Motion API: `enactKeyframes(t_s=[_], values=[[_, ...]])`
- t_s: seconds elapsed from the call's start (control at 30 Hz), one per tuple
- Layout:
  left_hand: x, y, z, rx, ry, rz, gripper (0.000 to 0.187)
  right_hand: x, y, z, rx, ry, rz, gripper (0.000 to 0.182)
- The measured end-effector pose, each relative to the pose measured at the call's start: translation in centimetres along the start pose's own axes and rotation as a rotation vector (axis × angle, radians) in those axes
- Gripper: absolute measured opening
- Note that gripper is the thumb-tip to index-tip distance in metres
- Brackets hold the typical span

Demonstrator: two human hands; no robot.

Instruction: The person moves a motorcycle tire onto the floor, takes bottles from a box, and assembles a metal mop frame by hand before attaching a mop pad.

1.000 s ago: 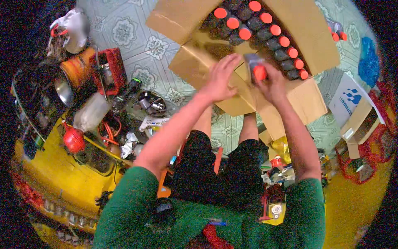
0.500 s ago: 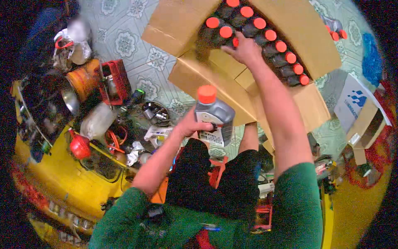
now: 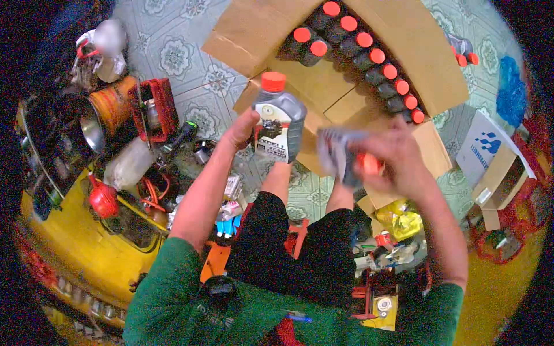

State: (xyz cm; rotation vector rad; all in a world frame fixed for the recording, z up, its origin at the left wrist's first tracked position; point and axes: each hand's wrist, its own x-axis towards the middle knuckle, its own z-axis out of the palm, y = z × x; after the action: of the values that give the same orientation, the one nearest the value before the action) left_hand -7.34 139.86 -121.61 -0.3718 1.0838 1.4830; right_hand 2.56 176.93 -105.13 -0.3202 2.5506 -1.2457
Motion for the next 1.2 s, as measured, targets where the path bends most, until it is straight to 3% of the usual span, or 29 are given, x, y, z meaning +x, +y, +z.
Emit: enactKeyframes(t_s=[0.03, 0.1, 0.2, 0.27, 0.3, 0.37, 0.47, 0.5, 0.57, 0.6, 0.7, 0.73, 0.87, 1.0, 1.07, 1.2], values=[[0.6, 0.3, 0.5, 0.071, -0.055, 0.038, 0.058, 0.5, -1.6, -1.3, -0.007, 0.001, -0.006, 0.030], [1.7, -0.5, 2.1, 0.265, -0.130, -0.001, 0.061, 1.3, -4.1, -2.7, 0.372, -0.265, -0.003, 0.034], [-1.7, 2.2, 9.1, 0.413, -0.245, -0.189, 0.060, 2.1, -5.9, -1.2, 0.408, -0.127, -0.069, 0.032], [-4.7, 2.0, 11.1, 0.174, -0.215, -0.365, 0.063, 3.4, -7.1, -0.6, 0.420, -0.005, -0.157, 0.031], [-6.1, 2.0, 12.1, 0.059, -0.186, -0.451, 0.066, 3.2, -7.7, -0.6, 0.362, 0.023, -0.086, 0.030], [-7.8, -0.7, 9.3, 0.093, -0.252, -0.468, 0.077, 2.6, -9.6, -0.2, 0.300, 0.119, -0.040, 0.030], [-11.2, 0.9, 9.4, 0.362, -0.471, -0.162, 0.079, 1.9, -11.7, -0.2, 0.174, 0.184, 0.041, 0.039], [-12.4, 2.4, 10.2, 0.410, -0.481, -0.152, 0.079, 1.5, -13.0, -0.3, 0.179, 0.273, 0.150, 0.042], [-14.5, 5.0, 12.7, 0.347, -0.428, -0.218, 0.081, 0.9, -15.1, -0.9, 0.204, 0.431, 0.358, 0.049], [-15.4, 6.0, 13.8, 0.336, -0.415, -0.232, 0.081, 0.6, -15.8, -1.2, 0.188, 0.463, 0.347, 0.049], [-16.1, 6.6, 16.5, -0.149, -0.496, -0.296, 0.078, -0.6, -16.5, -2.0, 0.275, 0.483, 0.566, 0.051], [-16.0, 6.8, 17.2, -0.239, -0.524, -0.311, 0.077, -1.2, -16.2, -1.5, 0.253, 0.508, 0.563, 0.051], [-15.1, 7.0, 19.2, 0.001, -0.392, -0.385, 0.063, -6.1, -14.8, 1.0, 0.679, 0.758, 0.572, 0.053], [-16.6, 9.2, 21.2, -0.079, -0.330, -0.350, 0.069, -11.5, -18.2, 1.1, 1.067, 0.796, 0.533, 0.078], [-16.0, 9.1, 21.0, -0.141, -0.412, -0.415, 0.073, -12.4, -21.9, 0.5, 1.014, 0.655, 0.446, 0.105], [-21.2, 12.8, 26.2, -0.123, -0.423, -0.377, 0.071, -10.8, -25.2, 1.5, 0.877, 0.781, 0.431, 0.107]])
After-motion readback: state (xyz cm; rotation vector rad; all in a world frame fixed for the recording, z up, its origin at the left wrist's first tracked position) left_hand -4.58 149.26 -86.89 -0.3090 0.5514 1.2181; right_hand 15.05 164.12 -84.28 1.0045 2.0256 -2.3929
